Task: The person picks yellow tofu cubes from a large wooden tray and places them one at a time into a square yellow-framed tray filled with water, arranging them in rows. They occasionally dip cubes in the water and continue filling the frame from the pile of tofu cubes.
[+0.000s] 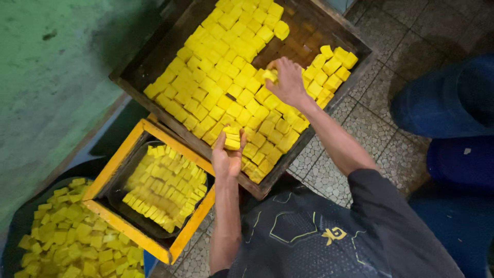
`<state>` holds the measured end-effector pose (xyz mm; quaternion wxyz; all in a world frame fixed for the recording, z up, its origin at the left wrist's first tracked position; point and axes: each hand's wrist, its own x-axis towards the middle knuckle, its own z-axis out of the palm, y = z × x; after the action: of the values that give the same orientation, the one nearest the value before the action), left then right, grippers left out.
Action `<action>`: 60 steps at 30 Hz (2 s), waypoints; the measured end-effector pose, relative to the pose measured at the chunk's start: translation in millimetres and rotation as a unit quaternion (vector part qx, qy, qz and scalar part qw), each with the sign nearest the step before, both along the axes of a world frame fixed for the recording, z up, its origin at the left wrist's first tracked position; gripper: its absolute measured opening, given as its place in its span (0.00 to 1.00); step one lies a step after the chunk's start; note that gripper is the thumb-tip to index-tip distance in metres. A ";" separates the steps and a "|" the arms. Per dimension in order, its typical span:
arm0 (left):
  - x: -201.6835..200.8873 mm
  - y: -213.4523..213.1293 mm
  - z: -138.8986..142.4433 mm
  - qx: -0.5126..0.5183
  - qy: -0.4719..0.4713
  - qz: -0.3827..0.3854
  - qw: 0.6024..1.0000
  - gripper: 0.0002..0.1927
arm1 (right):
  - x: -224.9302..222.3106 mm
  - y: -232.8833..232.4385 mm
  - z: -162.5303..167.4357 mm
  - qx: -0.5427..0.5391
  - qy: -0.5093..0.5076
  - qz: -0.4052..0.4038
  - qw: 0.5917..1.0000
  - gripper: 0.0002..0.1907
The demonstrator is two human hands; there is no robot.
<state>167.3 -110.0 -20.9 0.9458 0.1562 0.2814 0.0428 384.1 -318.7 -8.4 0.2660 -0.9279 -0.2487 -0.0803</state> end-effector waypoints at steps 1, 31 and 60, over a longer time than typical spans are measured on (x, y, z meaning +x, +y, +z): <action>1.2 1.5 -3.8 0.011 -0.002 0.005 1.000 0.16 | -0.6 7.1 0.0 -0.017 -0.042 -0.018 0.999 0.19; -46.2 88.2 14.6 -0.066 -0.241 0.210 0.945 0.37 | -204.8 160.1 107.7 0.071 0.127 0.272 0.951 0.35; -210.3 248.1 5.7 0.394 0.092 0.213 0.890 0.19 | -261.2 404.5 -28.5 0.137 0.384 0.236 0.882 0.25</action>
<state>-43.1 138.1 -15.2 0.7450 0.4555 0.3532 0.3357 122.9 85.9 -36.9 0.4767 -0.7538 -0.3251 0.3145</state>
